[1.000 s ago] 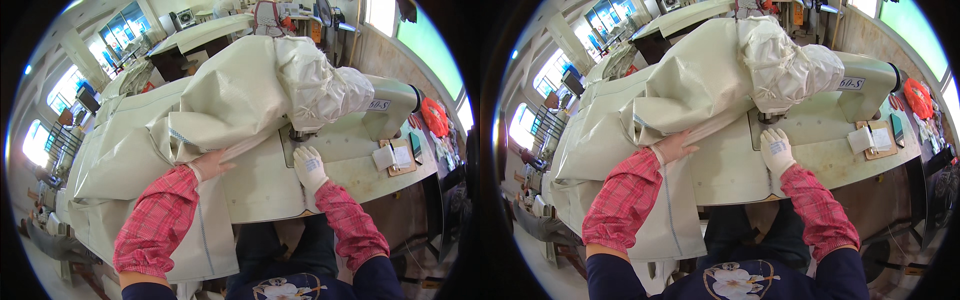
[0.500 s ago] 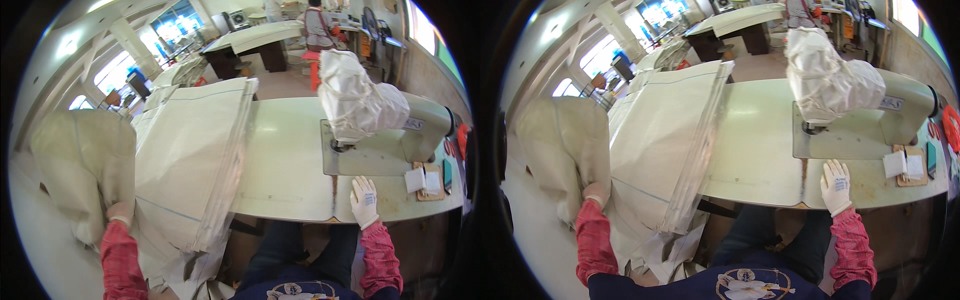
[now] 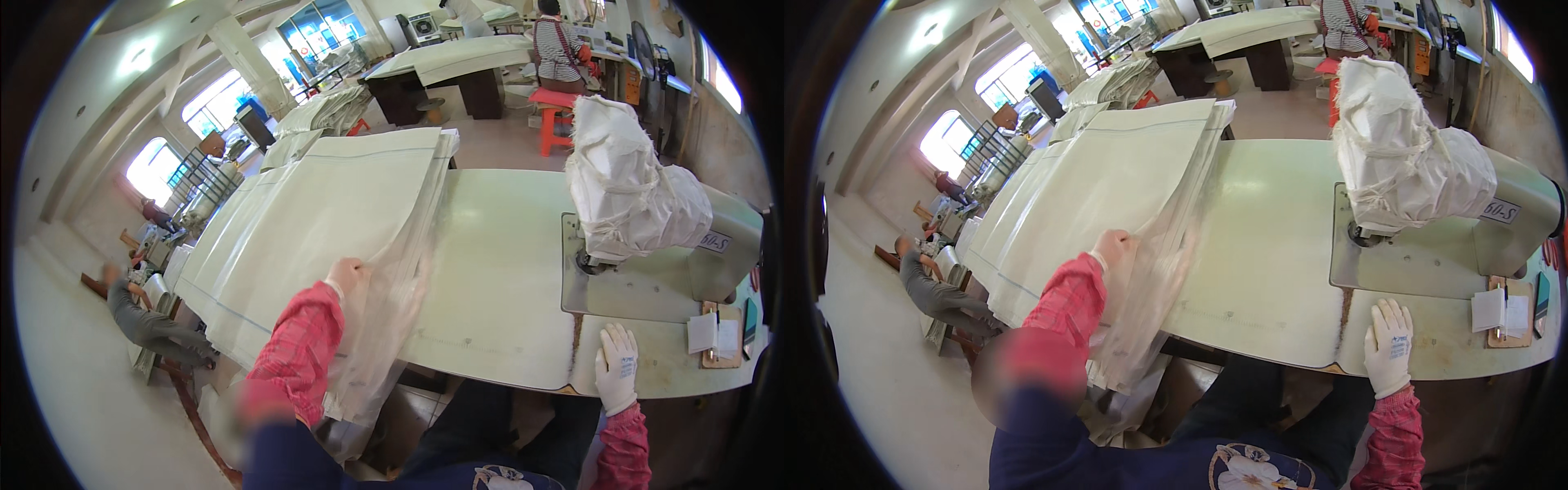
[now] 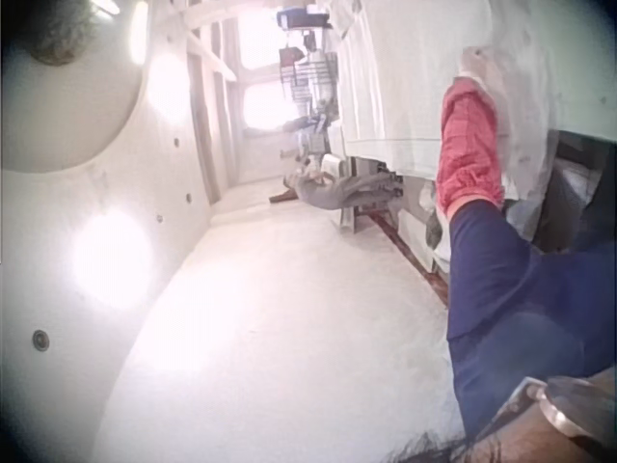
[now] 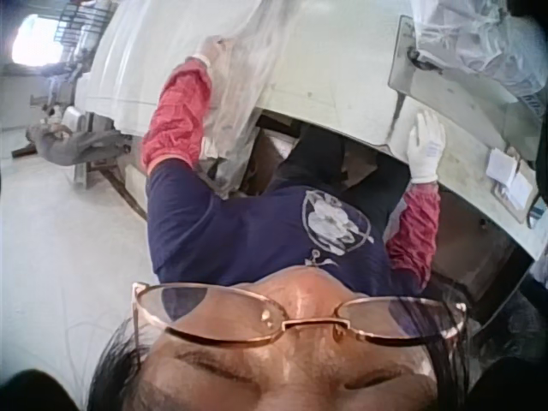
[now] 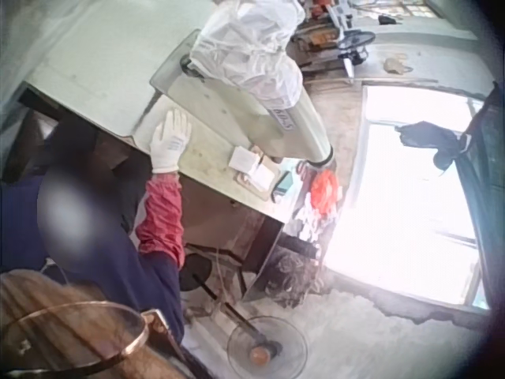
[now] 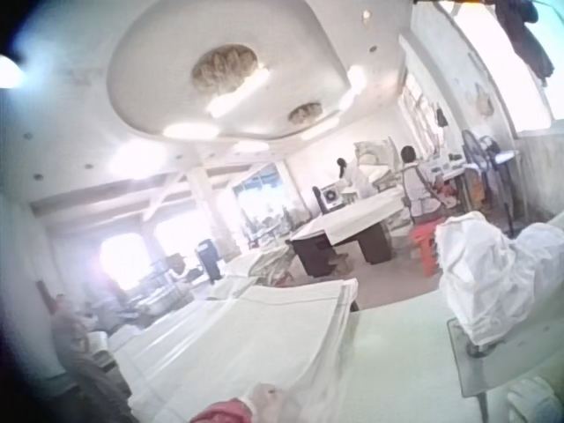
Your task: The person repeatedly folds large sheets of off-white fabric with blue stitching lines on a sewing table. They align edges, fold the material in half, and stack the folded pieces. The process is repeated continuously throughout the clip.
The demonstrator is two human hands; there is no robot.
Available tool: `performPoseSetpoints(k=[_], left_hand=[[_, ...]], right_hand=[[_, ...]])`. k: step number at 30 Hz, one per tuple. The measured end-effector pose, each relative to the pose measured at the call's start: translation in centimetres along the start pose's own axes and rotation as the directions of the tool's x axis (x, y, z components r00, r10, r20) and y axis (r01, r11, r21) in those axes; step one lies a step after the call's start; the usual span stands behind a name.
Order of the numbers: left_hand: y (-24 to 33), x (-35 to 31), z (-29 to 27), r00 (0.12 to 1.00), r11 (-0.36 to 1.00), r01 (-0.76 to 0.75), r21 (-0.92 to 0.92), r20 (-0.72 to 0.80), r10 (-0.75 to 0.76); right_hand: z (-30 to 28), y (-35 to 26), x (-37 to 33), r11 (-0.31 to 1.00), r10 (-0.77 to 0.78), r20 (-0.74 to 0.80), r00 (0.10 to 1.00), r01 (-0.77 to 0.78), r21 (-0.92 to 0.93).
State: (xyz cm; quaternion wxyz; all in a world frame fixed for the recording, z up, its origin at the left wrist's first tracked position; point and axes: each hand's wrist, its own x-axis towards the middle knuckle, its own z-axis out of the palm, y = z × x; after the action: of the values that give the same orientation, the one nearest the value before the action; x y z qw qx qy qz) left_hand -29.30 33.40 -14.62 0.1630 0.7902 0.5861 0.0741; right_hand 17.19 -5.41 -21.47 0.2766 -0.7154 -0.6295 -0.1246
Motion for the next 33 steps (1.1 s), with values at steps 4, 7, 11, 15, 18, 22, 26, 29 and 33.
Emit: performPoseSetpoints(k=[4,7,11,15,18,22,26,29,33], left_hand=[[2.1,0.6,-1.2,0.971,0.818,0.177,-0.548,0.234,-0.054],[7.1,-1.2,1.4,0.941,0.629,0.228,-0.743,0.333,0.052],[15.4,-4.6,8.7,0.875,0.529,0.284,-0.8,0.442,0.198],[19.5,-6.4,14.5,0.88,0.6,0.111,-0.792,0.359,0.311],[18.1,-6.8,13.0,0.932,0.671,0.008,-0.742,0.249,0.264],[14.8,-7.0,3.2,0.746,0.805,-0.426,0.412,-0.343,0.571],[17.5,-6.8,-4.9,0.517,0.845,-0.306,0.439,-0.669,0.535],[24.5,-5.8,-0.9,0.661,0.664,-0.746,-0.046,0.069,0.747],[29.5,-3.1,7.9,0.348,0.362,-0.912,0.191,0.828,0.44]], right_hand=[[-0.1,-0.8,1.3,1.0,0.009,-0.025,1.0,-0.009,0.008],[-0.8,-2.9,3.1,1.0,0.003,-0.181,0.984,-0.004,-0.008],[-0.5,-8.1,6.0,0.911,-0.153,-0.086,0.985,0.174,0.373],[3.4,-12.4,9.0,0.871,-0.186,-0.081,0.979,0.202,0.447],[6.0,-12.7,9.0,0.978,-0.116,0.201,0.973,0.076,0.193],[6.6,-11.8,7.0,0.978,-0.186,0.167,0.968,0.167,0.122],[5.9,-12.3,6.1,0.99,-0.136,0.32,0.938,0.142,0.003],[5.4,-13.1,6.3,0.96,-0.24,0.365,0.899,0.276,-0.047],[4.6,-13.0,6.3,0.976,-0.219,0.376,0.9,0.198,0.093]])
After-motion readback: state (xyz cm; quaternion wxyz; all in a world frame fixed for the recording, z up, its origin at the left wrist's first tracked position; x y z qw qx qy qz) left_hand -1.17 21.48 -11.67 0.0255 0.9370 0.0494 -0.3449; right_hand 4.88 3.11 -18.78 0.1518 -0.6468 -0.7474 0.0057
